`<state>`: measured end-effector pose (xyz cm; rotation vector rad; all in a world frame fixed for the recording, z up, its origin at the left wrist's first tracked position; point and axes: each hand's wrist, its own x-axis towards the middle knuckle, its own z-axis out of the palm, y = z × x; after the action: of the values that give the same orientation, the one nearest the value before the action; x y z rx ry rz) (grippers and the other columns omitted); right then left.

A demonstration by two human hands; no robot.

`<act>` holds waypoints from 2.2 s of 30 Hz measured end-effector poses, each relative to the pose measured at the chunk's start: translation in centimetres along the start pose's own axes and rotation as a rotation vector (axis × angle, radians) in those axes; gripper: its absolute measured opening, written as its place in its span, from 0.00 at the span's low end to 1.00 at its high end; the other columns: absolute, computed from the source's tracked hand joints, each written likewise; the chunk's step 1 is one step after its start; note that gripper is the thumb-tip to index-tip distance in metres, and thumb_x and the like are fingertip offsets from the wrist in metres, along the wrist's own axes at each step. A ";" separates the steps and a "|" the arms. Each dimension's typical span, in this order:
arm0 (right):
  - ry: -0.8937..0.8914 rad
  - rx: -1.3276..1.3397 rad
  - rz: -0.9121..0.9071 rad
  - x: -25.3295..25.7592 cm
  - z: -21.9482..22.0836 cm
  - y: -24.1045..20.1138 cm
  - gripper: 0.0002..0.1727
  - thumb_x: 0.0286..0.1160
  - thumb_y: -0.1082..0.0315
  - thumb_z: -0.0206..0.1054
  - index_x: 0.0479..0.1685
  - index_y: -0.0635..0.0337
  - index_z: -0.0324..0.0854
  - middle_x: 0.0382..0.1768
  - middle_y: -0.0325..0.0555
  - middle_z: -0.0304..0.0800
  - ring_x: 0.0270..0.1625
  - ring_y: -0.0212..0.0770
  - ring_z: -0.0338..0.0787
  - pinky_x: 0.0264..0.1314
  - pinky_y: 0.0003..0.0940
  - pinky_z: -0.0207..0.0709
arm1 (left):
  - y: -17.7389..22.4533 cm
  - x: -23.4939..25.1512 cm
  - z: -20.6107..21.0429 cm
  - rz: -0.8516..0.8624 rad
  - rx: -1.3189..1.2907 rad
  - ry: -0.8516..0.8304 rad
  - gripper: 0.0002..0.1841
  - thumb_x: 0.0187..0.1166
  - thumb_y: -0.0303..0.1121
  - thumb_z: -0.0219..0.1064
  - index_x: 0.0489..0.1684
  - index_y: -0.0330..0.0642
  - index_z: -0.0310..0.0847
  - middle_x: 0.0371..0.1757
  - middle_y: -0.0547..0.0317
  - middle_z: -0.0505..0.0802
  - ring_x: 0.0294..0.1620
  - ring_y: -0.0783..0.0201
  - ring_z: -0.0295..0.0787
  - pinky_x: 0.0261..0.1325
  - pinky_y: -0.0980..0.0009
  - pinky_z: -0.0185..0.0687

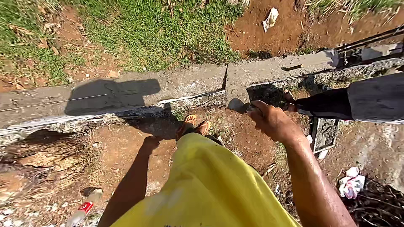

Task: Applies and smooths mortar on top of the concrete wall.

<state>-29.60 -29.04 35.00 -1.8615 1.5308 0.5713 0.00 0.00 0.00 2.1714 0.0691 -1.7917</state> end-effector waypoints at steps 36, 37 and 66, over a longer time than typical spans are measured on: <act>0.203 -0.261 -0.046 1.3 -2.2 2.8 0.15 0.87 0.58 0.63 0.58 0.59 0.86 0.39 0.65 0.92 0.46 0.70 0.92 0.45 0.73 0.81 | -5.2 -2.1 0.5 -0.017 -0.072 0.048 0.18 0.82 0.35 0.70 0.64 0.33 0.81 0.60 0.45 0.89 0.46 0.63 0.85 0.53 0.65 0.81; 0.230 -0.240 -0.057 1.3 -2.3 3.7 0.14 0.87 0.58 0.64 0.56 0.58 0.86 0.37 0.64 0.91 0.43 0.69 0.92 0.42 0.73 0.81 | -5.4 -2.2 0.4 -0.018 -0.076 0.047 0.18 0.83 0.35 0.70 0.65 0.33 0.81 0.61 0.45 0.89 0.47 0.63 0.85 0.53 0.65 0.81; 0.088 -0.005 -0.031 1.5 -2.9 2.7 0.17 0.91 0.59 0.58 0.64 0.60 0.84 0.39 0.62 0.92 0.34 0.59 0.93 0.44 0.64 0.86 | -13.2 -9.7 -6.4 -0.017 -0.100 0.171 0.16 0.83 0.34 0.69 0.63 0.33 0.82 0.61 0.43 0.89 0.50 0.59 0.87 0.54 0.63 0.82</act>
<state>-32.14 -32.50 35.39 -1.9334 1.5551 0.4852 0.86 15.93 7.54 2.2527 0.2125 -1.5722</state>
